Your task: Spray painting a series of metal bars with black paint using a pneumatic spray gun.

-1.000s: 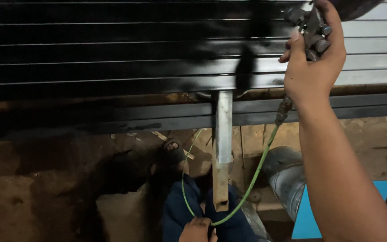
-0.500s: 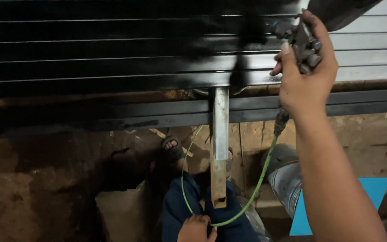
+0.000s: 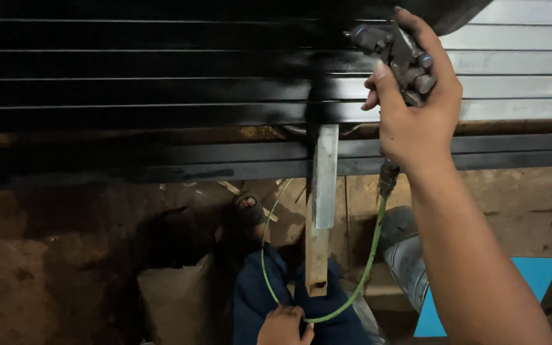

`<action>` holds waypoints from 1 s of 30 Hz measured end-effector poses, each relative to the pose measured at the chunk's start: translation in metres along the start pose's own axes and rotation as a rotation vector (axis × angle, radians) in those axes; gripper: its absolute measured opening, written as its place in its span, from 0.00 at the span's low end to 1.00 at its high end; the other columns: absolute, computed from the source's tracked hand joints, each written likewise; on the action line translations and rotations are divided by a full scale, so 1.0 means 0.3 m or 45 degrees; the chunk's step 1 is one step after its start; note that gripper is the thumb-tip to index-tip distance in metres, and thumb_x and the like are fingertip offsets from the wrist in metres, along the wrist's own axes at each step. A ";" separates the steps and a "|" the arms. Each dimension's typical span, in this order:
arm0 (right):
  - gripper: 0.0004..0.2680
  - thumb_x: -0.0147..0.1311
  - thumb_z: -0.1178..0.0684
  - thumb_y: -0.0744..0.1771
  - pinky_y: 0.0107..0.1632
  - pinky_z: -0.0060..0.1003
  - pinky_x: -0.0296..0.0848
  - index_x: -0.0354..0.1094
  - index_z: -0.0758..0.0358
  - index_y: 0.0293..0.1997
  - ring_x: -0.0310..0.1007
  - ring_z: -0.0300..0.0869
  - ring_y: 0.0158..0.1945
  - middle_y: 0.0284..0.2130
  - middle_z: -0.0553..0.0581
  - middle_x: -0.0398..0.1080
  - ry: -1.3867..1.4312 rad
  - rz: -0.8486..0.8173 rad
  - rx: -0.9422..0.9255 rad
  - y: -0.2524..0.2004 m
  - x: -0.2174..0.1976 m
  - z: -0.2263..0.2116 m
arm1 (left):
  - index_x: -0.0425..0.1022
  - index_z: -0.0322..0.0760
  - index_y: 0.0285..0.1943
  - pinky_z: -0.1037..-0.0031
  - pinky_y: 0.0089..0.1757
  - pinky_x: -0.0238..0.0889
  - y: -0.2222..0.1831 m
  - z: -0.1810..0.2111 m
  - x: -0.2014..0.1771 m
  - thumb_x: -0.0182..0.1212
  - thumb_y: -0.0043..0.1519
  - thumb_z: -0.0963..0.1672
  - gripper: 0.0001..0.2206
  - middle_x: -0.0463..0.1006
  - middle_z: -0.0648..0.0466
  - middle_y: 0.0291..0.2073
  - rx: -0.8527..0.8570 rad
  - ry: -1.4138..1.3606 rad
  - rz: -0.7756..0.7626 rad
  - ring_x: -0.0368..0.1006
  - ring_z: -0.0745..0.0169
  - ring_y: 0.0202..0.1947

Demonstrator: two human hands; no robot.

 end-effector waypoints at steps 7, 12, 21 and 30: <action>0.15 0.51 0.66 0.74 0.41 0.32 0.84 0.59 0.62 0.71 0.72 0.40 0.33 0.45 0.63 0.72 0.040 -0.098 -0.106 0.002 0.080 -0.050 | 0.73 0.43 0.45 0.57 0.46 0.64 0.001 -0.018 0.014 0.50 0.67 0.55 0.16 0.75 0.52 0.40 0.008 -0.006 0.098 0.68 0.48 0.47; 0.15 0.51 0.65 0.74 0.41 0.30 0.84 0.60 0.61 0.70 0.77 0.43 0.41 0.63 0.60 0.67 0.100 -0.154 -0.130 -0.007 0.144 -0.087 | 0.70 0.43 0.39 0.58 0.43 0.65 -0.016 -0.012 0.007 0.51 0.67 0.53 0.14 0.71 0.53 0.32 0.034 -0.019 0.141 0.68 0.50 0.39; 0.16 0.52 0.57 0.74 0.52 0.39 0.88 0.56 0.60 0.72 0.81 0.49 0.49 0.73 0.62 0.58 0.398 -0.455 -0.139 -0.003 0.229 -0.099 | 0.72 0.41 0.41 0.58 0.39 0.65 0.000 -0.045 0.015 0.52 0.67 0.54 0.16 0.70 0.51 0.33 0.032 -0.055 0.055 0.68 0.50 0.40; 0.18 0.50 0.65 0.73 0.40 0.27 0.80 0.57 0.50 0.71 0.74 0.39 0.41 0.71 0.61 0.60 0.085 -0.175 -0.140 -0.023 0.163 -0.023 | 0.70 0.43 0.41 0.62 0.44 0.65 -0.019 -0.044 0.008 0.52 0.66 0.53 0.14 0.73 0.52 0.36 -0.045 -0.027 0.062 0.69 0.53 0.44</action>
Point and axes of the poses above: each hand's wrist, its own y-axis towards the middle knuckle, its own x-axis out of the palm, z = x × y, the point moved 6 cm from there along y, towards the middle knuckle
